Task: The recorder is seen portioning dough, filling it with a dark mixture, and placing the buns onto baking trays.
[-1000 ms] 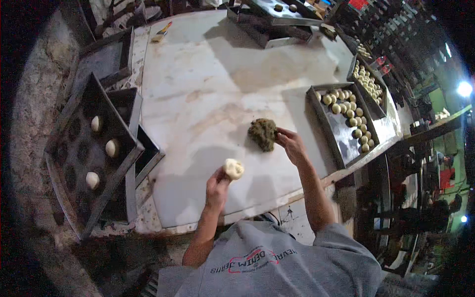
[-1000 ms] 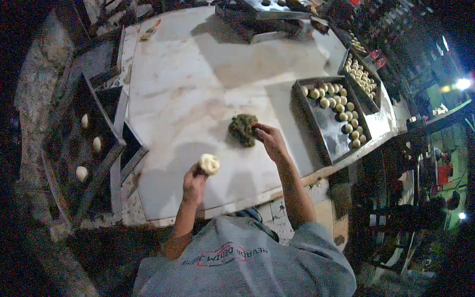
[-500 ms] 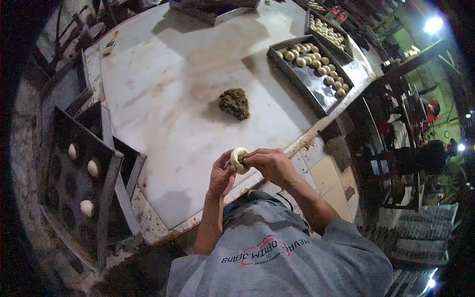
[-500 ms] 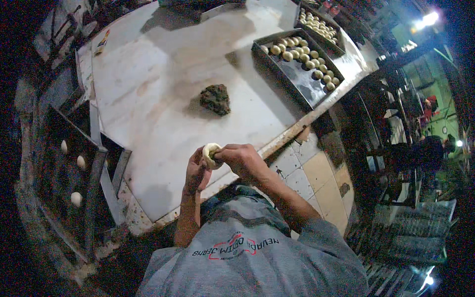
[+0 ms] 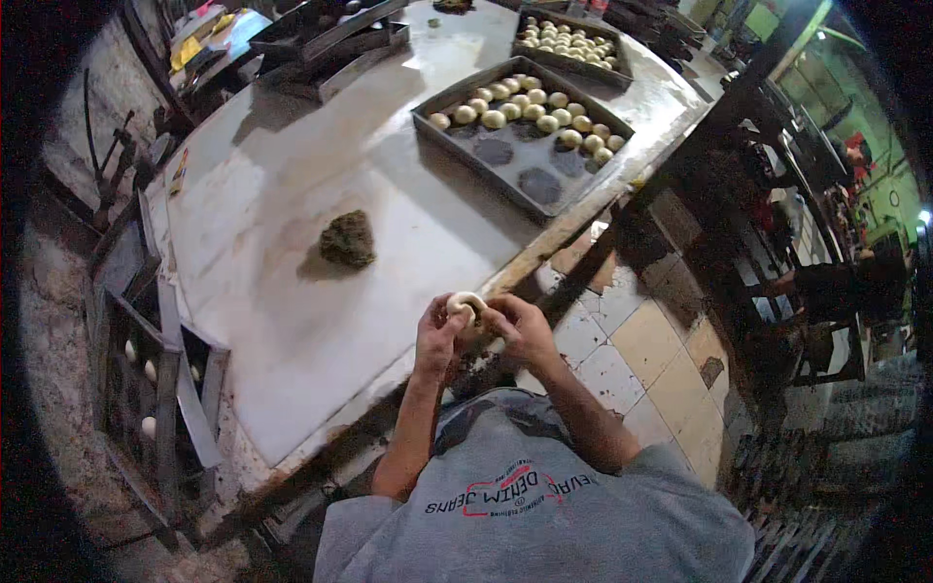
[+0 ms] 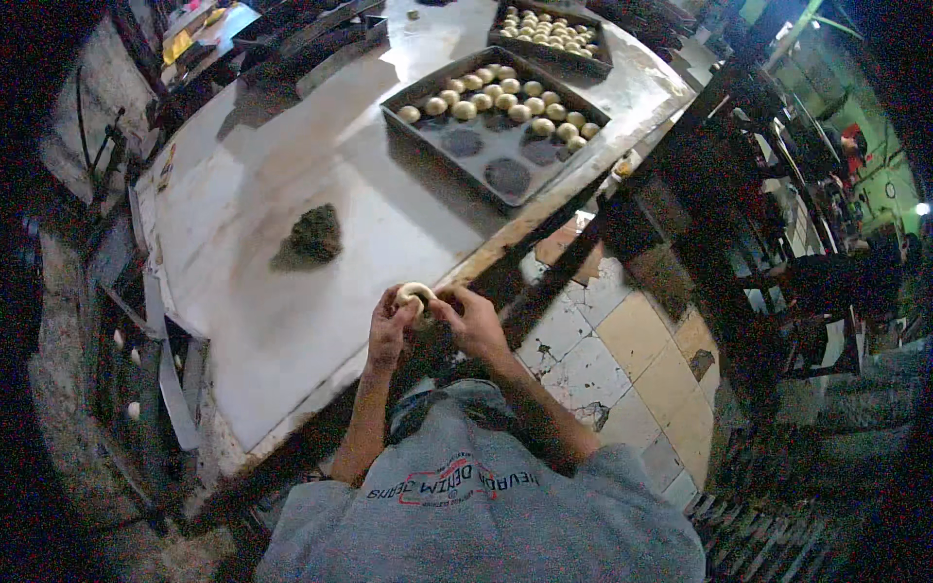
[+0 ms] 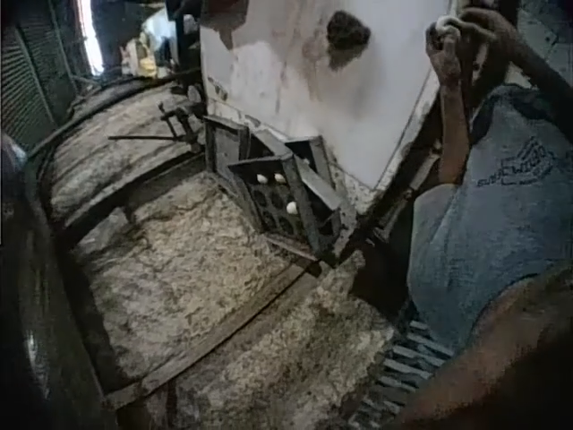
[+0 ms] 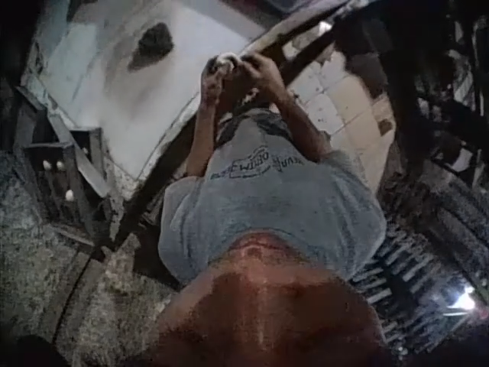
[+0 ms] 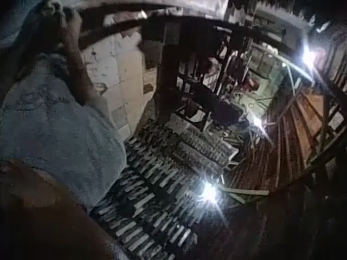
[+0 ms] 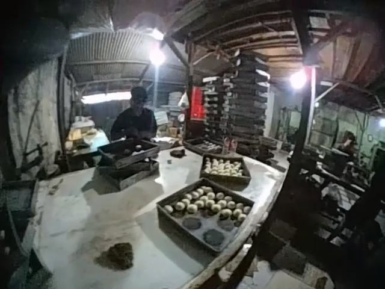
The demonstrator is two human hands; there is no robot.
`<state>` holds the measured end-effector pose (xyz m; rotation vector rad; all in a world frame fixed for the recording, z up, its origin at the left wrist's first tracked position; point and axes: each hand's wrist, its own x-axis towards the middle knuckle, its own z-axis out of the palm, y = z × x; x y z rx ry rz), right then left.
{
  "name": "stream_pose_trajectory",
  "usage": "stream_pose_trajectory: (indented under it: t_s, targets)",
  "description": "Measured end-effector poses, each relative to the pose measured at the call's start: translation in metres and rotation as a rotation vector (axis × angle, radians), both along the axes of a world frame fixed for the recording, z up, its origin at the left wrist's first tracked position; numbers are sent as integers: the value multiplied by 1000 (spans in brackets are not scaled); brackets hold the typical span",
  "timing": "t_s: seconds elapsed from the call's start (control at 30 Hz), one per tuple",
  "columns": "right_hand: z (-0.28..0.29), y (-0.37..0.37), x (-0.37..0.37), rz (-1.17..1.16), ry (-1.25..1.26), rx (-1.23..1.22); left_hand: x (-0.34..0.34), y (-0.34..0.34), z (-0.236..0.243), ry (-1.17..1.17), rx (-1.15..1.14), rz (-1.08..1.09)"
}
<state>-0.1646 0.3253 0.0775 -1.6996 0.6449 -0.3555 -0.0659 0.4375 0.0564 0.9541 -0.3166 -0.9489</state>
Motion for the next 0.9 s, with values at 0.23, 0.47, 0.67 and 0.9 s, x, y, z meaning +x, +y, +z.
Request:
stream_pose_trajectory:
  t_s: [0.23,0.47,0.67,0.9]
  targets:
    - [4,-41,-67,-29,-183,-407,-65,-73,-16,-91,206,166]
    - [5,-79,-56,-121,-193,-280,-71,-78,9,-211,284,-134]
    - [-22,-46,-27,-55,-73,106,-58,-30,14,266,46,93]
    - [-22,48,26,74,-98,-47,-13,54,-21,-290,244,359]
